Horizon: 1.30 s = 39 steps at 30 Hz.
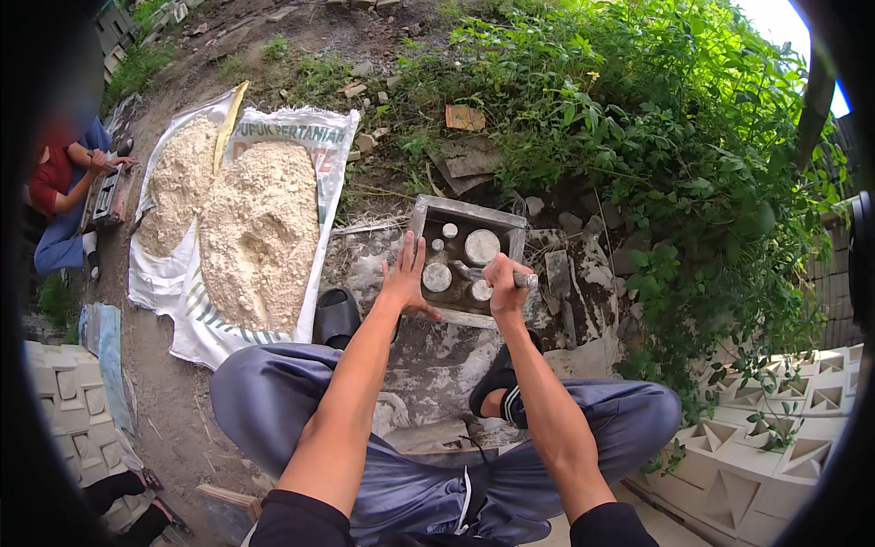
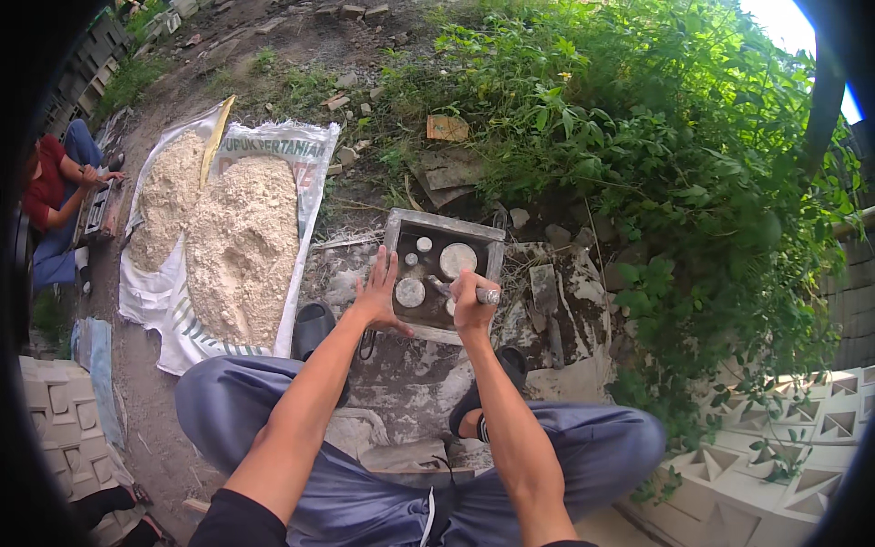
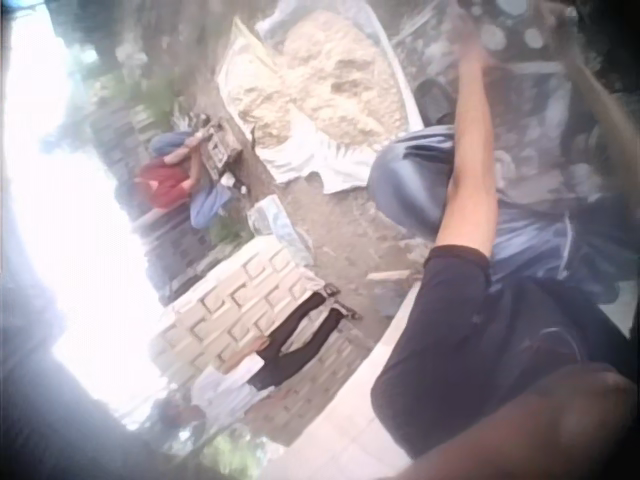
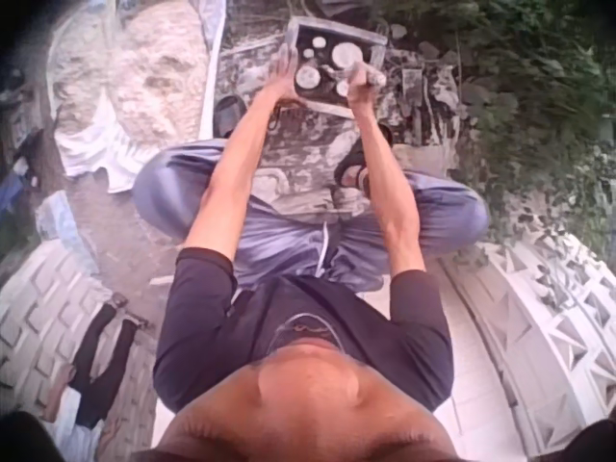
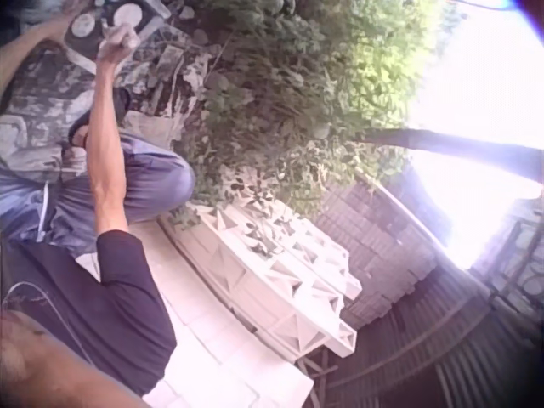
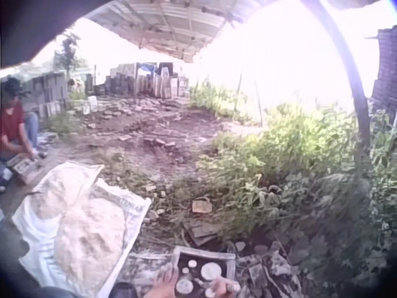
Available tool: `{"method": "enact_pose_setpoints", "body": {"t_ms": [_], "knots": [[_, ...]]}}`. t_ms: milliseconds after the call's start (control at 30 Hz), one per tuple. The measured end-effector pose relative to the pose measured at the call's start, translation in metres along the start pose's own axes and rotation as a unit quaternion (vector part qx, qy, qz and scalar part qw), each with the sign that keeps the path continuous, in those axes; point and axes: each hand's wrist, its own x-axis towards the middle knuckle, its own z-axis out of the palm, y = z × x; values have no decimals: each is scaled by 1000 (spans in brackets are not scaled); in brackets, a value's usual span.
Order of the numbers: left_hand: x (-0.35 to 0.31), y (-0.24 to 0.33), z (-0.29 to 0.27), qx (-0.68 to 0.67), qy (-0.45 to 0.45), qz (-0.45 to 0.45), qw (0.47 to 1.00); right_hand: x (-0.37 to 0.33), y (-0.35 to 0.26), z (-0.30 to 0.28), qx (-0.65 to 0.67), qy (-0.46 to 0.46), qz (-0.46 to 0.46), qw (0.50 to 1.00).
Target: The person loosens a metal mold by tapping around it with a metal tool, lifts off the outer mold frame, brushes the molded block by hand, and places the frame back onto the base.
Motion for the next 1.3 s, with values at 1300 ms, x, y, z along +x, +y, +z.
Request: {"method": "enact_pose_setpoints", "body": {"t_ms": [1300], "knots": [[-15,-13,34,-115,-1,-93,989,-35,0,-10,0,-58,-18,998]]}}
